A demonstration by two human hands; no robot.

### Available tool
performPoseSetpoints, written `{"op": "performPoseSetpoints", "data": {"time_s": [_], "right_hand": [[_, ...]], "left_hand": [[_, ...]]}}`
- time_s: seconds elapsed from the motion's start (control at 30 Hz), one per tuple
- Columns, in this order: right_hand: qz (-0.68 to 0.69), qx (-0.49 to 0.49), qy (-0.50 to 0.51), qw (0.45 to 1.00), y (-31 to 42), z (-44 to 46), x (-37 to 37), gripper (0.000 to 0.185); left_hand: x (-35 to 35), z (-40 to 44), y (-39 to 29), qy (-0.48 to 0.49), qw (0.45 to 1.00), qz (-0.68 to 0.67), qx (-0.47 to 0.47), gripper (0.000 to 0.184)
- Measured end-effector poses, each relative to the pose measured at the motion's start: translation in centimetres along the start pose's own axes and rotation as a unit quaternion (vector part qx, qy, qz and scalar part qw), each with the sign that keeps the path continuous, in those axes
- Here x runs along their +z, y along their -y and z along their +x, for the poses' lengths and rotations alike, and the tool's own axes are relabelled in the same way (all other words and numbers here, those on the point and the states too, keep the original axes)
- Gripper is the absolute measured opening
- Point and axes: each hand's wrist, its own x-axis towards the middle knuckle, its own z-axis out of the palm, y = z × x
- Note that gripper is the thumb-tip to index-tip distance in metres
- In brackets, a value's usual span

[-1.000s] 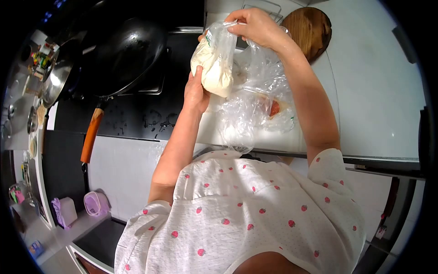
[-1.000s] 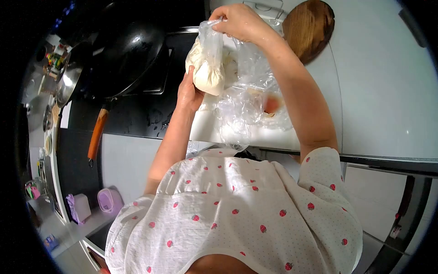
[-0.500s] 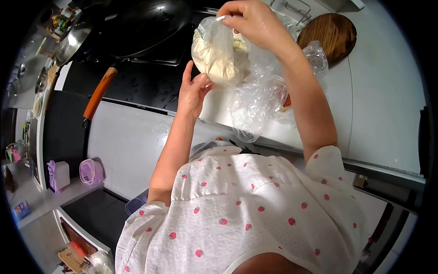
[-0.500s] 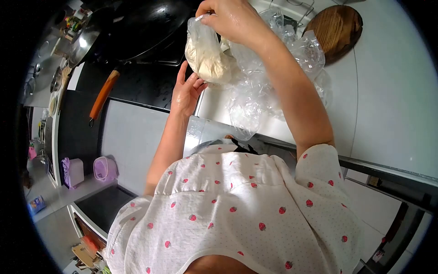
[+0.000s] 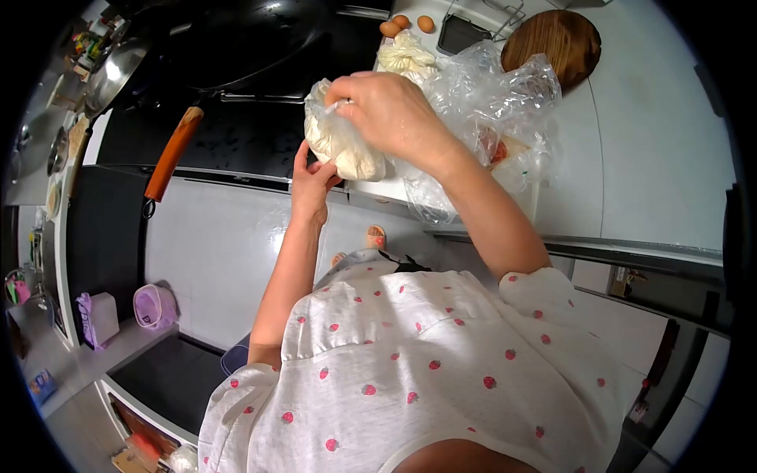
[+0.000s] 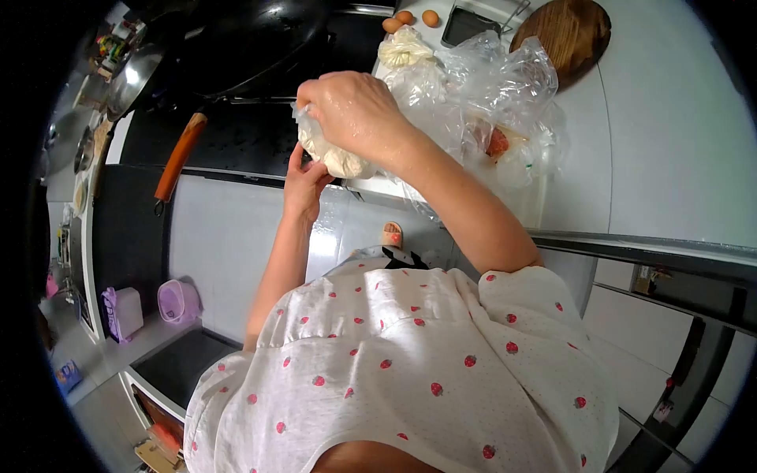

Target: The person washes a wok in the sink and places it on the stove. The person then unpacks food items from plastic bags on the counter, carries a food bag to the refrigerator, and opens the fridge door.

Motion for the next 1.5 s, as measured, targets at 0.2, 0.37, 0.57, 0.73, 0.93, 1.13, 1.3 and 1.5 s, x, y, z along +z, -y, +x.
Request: {"op": "performPoseSetpoints", "data": {"time_s": [0.2, 0.37, 0.57, 0.73, 0.93, 1.13, 1.3, 1.5], "right_hand": [[-0.024, 0.016, 0.01, 1.0, 1.1, -2.1, 2.3, 0.014], [-0.052, -0.001, -0.011, 0.999, 1.8, -3.3, 3.4, 0.014], [-0.052, -0.001, -0.012, 0.999, 3.6, -4.4, 4.4, 0.017], [-0.011, -0.009, -0.035, 0.999, 3.8, -5.4, 5.7, 0.014], [0.106, 0.033, -0.063, 0.992, 3.4, -5.5, 5.8, 0.014], [-0.002, 0.129, -0.148, 0.981, -2.7, -6.8, 1.2, 0.02], [-0.243, 0.263, 0.128, 0.925, -6.6, -7.9, -0.3, 0.021], [-0.245, 0.272, 0.071, 0.928, -7.8, -5.4, -1.2, 0.023]], "left_hand": [[-2.0, -1.9, 0.0, -0.017, 0.992, 0.117, -0.044, 0.068], [-3.0, -3.3, -0.9, -0.02, 0.96, 0.226, 0.166, 0.072], [-1.6, -4.2, -3.6, 0.109, 0.887, 0.338, 0.294, 0.07], [-2.3, -3.1, -2.1, 0.1, 0.912, 0.265, 0.296, 0.043], [-2.4, -3.2, -1.1, 0.066, 0.975, 0.115, 0.177, 0.025], [-0.9, -4.0, -2.3, 0.103, 0.939, 0.218, 0.245, 0.012], [-0.7, -3.5, -1.6, 0.105, 0.92, 0.261, 0.273, 0.012], [0.2, -2.8, -2.3, 0.114, 0.864, 0.347, 0.346, 0.021]]}}
